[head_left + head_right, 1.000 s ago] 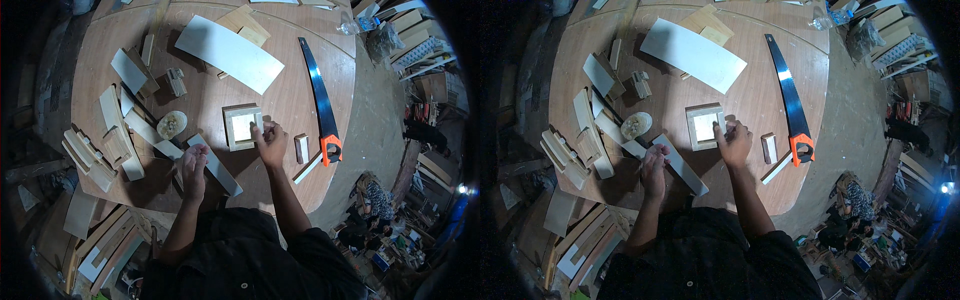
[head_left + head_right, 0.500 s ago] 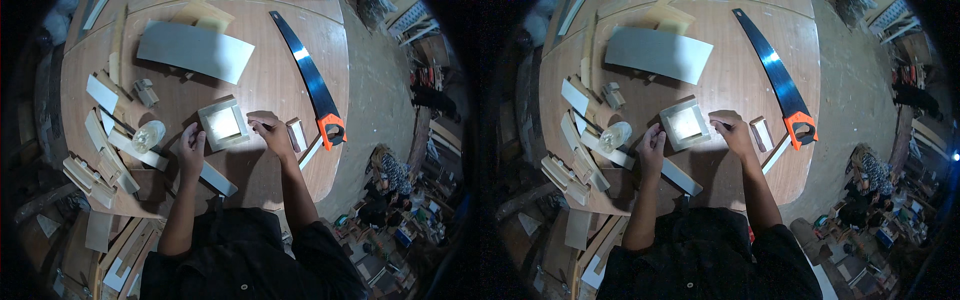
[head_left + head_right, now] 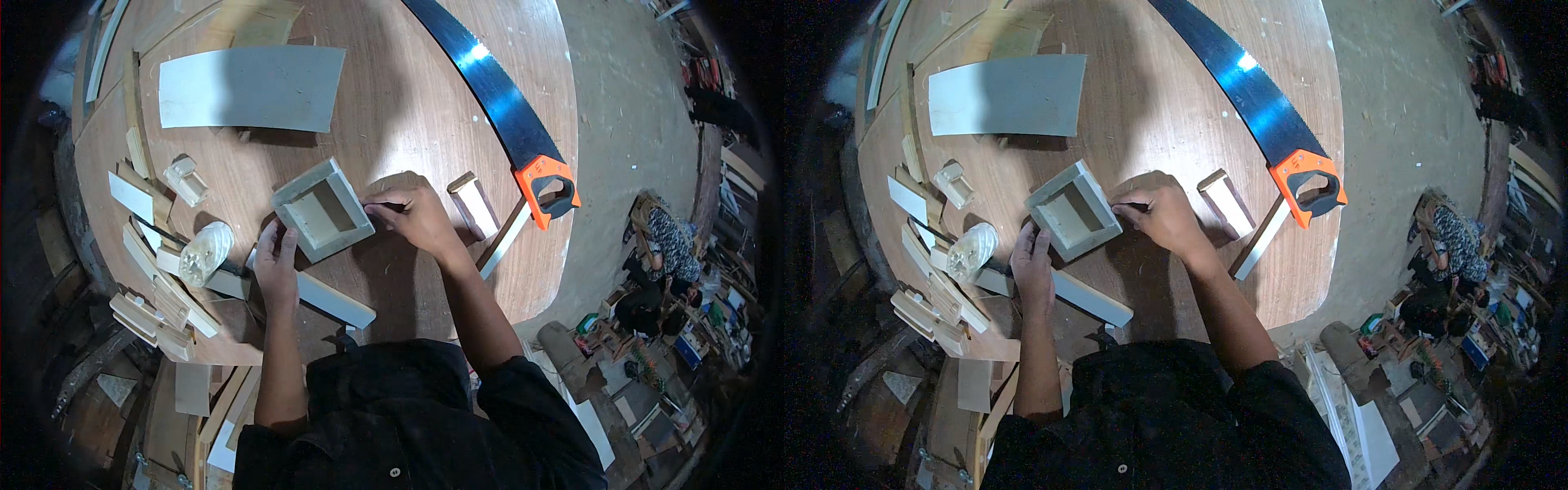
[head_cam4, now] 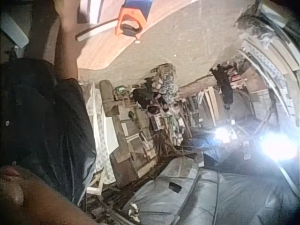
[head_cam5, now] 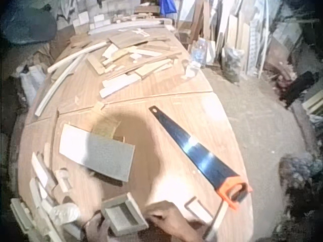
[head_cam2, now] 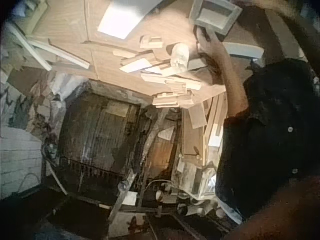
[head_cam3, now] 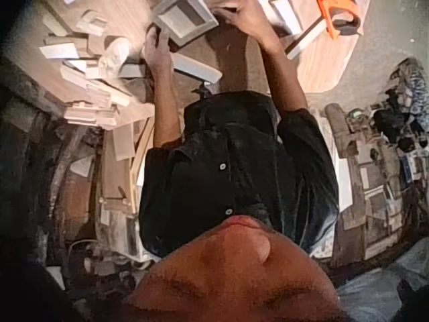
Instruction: The person applies glue to the edges of small wooden pieces using a brush and then presses the pieces together to assemble a small wooden box on a workshop table.
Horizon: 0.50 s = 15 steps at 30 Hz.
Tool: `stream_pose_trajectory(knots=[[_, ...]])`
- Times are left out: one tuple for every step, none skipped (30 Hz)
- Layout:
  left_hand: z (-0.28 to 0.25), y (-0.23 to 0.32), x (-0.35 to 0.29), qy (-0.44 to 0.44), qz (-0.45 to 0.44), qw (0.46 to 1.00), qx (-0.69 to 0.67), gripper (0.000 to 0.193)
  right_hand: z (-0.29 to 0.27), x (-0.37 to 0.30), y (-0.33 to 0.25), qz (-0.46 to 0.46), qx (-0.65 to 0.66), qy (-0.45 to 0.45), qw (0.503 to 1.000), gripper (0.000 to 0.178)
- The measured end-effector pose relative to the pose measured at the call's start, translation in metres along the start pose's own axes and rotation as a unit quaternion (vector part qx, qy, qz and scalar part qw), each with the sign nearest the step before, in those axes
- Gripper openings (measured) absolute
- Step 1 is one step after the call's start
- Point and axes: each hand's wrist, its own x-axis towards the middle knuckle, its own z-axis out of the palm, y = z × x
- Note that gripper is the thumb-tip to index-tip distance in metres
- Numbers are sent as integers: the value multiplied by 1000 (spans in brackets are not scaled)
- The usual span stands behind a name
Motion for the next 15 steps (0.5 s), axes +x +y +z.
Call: stream_pose_trajectory(knots=[[1,-1,0,-1,0,1000,5,49,-1,0,2,1,5,2,1000,15],[1,-2,2,-5,5,1000,-9,48,-1,0,4,-16,-5,10,1000,15],[0,-3,3,-9,9,1000,-23,47,-1,1,4,-34,-16,17,999,16],[-1,-3,3,-10,11,1000,-17,47,-1,1,4,-34,-9,19,999,16],[0,-3,2,-12,3,1000,-15,46,-2,0,2,-28,-30,22,999,17],[0,-3,2,-14,-4,1000,-13,44,-2,-1,3,-22,-50,25,998,17],[0,-3,2,-15,-4,1000,-7,44,0,1,6,-20,-44,27,998,17],[3,2,0,-18,-6,1000,-20,43,-1,1,10,-35,-43,25,998,18],[5,5,-1,-21,-8,999,-32,41,-1,2,13,-50,-42,23,998,18],[6,6,-1,-23,-9,999,-28,41,0,1,14,-48,-38,25,998,18],[5,6,-1,-27,-14,999,-32,44,0,1,15,-55,-52,25,997,18],[5,7,-1,-31,-19,999,-36,47,0,1,15,-62,-66,24,996,18],[7,7,-1,-32,-20,999,-32,47,-1,1,15,-60,-63,25,996,18],[7,8,-2,-25,-20,999,-19,47,0,2,14,-58,-59,22,996,18],[6,9,-2,-18,-20,1000,-5,47,1,2,13,-55,-55,19,997,18]])
